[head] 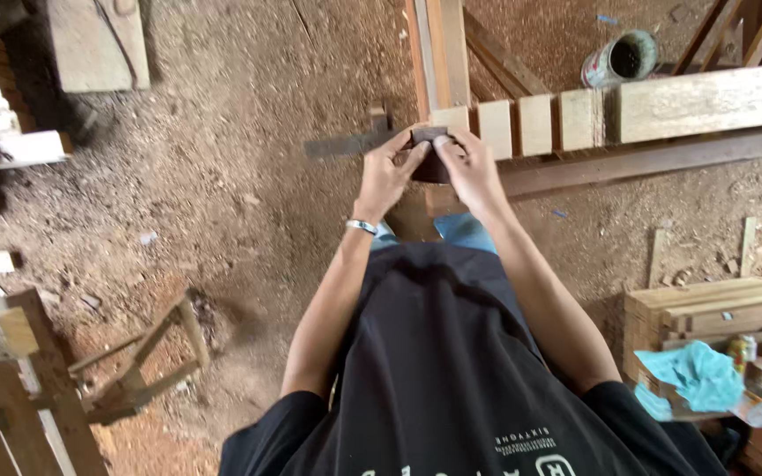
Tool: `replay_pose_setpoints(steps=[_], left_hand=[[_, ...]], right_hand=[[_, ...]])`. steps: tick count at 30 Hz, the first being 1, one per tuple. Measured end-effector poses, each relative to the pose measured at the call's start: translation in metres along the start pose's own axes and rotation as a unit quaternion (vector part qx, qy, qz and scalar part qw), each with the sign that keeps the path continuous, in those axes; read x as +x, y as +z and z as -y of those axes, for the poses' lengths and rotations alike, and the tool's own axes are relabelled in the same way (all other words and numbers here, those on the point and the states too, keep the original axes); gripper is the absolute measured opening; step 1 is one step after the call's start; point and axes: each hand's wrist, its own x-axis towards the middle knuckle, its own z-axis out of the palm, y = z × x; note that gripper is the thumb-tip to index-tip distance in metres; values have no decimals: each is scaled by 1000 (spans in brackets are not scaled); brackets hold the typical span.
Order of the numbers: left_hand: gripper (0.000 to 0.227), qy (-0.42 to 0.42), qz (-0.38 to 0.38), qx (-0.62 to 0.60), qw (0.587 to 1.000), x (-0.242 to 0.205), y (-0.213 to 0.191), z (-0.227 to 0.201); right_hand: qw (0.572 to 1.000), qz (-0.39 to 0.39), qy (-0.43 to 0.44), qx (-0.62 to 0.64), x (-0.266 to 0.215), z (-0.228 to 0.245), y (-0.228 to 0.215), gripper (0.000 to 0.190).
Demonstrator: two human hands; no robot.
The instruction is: The person sands the surface and interior grooves of a wooden furniture component by hand using sandpaper.
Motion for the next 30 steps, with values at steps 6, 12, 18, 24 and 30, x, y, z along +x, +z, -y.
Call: replay_pose_setpoints(steps=[6, 12, 18, 24, 30], left_hand=[[26, 55, -168, 86, 981, -18, -6, -13], [30, 77, -194, 198, 958, 18, 49, 13], [33, 179, -242, 316, 900, -26, 91, 9], [38, -47, -227, 275, 933, -12, 111, -21], [42, -32, -257, 289, 921, -8, 132, -31]], right_hand=[[952, -45, -290, -90, 8, -34, -63, 23], [889, -101, -369, -249, 64, -43, -134, 20], [731, -85, -516, -438, 106, -39, -138, 38], [789, -18, -482, -381, 95, -38, -142, 36], [781, -9, -486, -393, 94, -34, -146, 35]])
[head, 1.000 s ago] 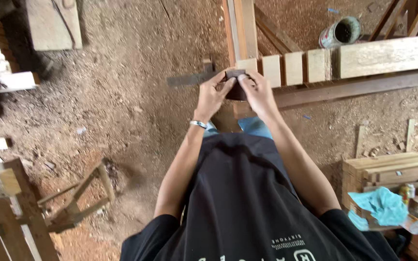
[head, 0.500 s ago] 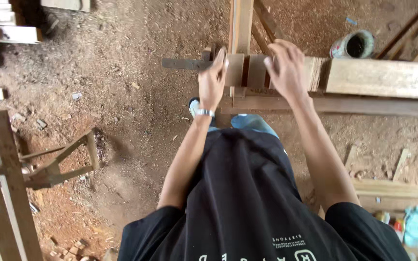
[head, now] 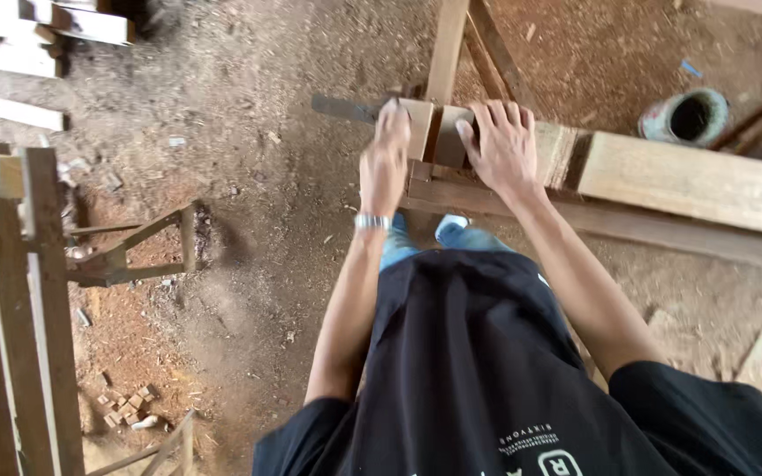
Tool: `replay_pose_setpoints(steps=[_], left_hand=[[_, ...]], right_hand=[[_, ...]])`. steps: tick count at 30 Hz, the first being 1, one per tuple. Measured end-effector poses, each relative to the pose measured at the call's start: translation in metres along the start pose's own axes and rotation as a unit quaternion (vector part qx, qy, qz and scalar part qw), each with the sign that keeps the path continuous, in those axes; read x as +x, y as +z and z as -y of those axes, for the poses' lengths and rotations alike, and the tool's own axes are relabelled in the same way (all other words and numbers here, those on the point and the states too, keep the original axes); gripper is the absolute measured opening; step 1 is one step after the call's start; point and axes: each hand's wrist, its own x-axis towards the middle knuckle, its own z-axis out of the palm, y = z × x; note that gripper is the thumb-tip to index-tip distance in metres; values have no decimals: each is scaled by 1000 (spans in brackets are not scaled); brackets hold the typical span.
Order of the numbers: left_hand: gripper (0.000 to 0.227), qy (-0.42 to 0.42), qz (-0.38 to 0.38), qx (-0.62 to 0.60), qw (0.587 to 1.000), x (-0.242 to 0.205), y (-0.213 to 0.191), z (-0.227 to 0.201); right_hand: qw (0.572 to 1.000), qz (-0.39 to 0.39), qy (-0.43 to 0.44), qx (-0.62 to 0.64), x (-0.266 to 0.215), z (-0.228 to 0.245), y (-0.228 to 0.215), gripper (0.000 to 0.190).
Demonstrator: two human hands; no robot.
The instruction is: The person sands the surface and interior grooves of a wooden furniture component by hand using sandpaper.
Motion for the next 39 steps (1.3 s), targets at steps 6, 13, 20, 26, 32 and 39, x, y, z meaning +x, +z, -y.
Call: replay_pose_setpoints(steps=[6, 13, 20, 26, 32, 39], left_hand=[[37, 60, -24, 114, 991, -31, -1, 7], [31, 76, -84, -15, 993, 0, 20, 2], [35, 85, -45, 37, 995, -58, 6, 22], [33, -59, -80, -31, 995, -69, -2, 43], [33, -80, -120, 6, 989, -29, -3, 38], [40, -112, -39, 26, 993, -29, 0, -11]], right_hand=[[1000, -18, -20, 6, -5, -4, -4, 38], [1000, -1, -8, 29, -9, -9, -9, 38], [1000, -16, -16, 14, -5, -10, 0, 43], [998, -34, -37, 34, -9, -13, -5, 51], [998, -33, -47, 41, -10, -15, -5, 51], [741, -174, 241, 602, -18, -120, -30, 40]])
